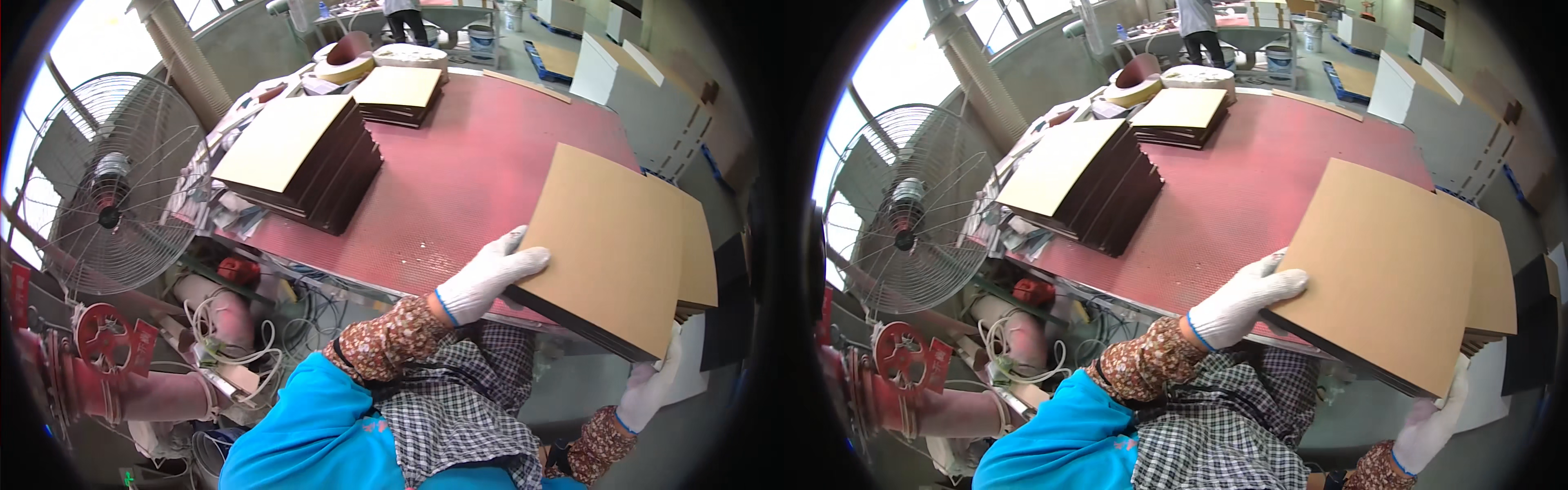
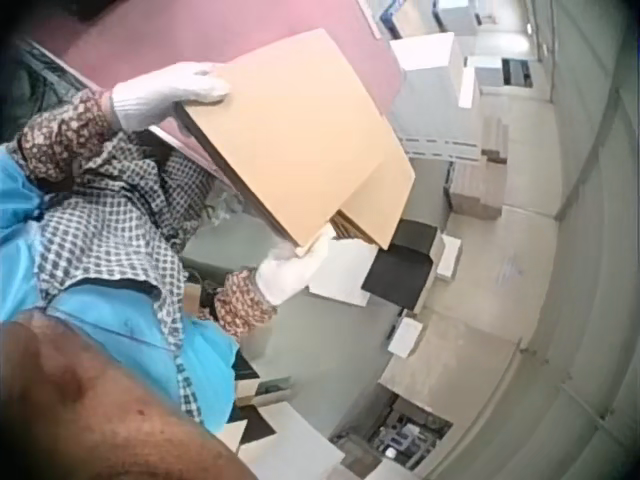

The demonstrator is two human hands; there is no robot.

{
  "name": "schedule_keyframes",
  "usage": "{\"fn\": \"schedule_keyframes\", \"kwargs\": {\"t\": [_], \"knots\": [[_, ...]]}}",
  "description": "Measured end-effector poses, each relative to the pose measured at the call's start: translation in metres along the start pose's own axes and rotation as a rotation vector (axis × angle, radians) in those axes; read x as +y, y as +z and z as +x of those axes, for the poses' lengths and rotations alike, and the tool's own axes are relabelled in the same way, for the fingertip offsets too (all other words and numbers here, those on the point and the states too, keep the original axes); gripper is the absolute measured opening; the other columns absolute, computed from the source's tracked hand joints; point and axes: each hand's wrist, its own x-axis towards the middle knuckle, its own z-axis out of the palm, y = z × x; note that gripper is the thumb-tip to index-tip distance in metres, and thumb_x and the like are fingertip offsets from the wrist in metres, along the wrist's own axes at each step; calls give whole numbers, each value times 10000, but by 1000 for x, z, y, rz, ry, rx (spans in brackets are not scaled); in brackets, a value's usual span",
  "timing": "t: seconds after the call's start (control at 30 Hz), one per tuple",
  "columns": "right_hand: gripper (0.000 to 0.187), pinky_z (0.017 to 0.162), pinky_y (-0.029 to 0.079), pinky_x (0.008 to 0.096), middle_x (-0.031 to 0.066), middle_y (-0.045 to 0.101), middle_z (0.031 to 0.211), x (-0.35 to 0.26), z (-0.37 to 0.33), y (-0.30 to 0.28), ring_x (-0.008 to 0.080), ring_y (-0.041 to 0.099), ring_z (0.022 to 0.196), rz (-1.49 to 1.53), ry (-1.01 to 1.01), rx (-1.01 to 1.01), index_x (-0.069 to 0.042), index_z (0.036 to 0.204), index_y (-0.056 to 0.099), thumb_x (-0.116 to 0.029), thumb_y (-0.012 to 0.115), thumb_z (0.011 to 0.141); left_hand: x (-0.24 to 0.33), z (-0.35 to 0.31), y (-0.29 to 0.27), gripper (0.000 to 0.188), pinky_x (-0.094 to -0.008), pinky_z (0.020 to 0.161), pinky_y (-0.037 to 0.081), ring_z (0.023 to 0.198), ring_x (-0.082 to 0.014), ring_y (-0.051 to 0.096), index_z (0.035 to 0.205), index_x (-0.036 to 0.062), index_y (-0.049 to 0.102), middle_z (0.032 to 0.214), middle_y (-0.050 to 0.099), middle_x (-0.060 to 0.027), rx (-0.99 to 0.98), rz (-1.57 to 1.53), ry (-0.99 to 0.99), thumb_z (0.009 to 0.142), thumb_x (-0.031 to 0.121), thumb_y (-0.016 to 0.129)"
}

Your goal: The recorder is assembling and stacking cardboard box components at a workbench in a factory setting.

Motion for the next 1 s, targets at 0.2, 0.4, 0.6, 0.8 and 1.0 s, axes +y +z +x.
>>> {"fn": "schedule_keyframes", "kwargs": {"t": [0.2,0.4,0.6,0.8,1.0], "knots": [[388,947,523,339,40,678,1213,52,9,68,150,642,1131,120,213,-133,-56,1298,643,-351,509,1086,0,-16,-57,658,-307,946,524,1121,-130,622,1471,-18,474,1275,651,-86,144,106,4,996,401,654],[313,709,559,291,-20,716,1036,140,51,81,102,681,903,181,367,-237,-122,1179,702,-346,541,1032,-15,-8,-87,596,-363,719,585,954,-154,668,1413,74,544,1160,686,-56,285,167,-154,972,460,652],[298,663,602,321,15,708,980,152,49,58,138,692,830,19,413,-193,-97,1156,683,-310,513,1038,-52,-7,-83,760,-575,906,560,1223,-289,601,1547,85,428,1400,590,-140,458,222,-332,971,531,644],[394,628,508,384,110,690,812,125,40,42,220,692,744,-782,-80,-157,20,1007,642,-333,485,1083,-39,-2,-89,887,-491,1108,459,1371,-405,510,1545,-80,368,1467,511,-307,386,771,-380,939,490,675],[346,654,500,566,232,682,781,104,3,91,468,668,744,-1262,-240,-300,-74,952,630,-379,512,1064,-69,32,-116,886,-433,1240,294,1498,-407,363,1566,-115,296,1582,391,-322,490,878,56,946,386,684]]}}
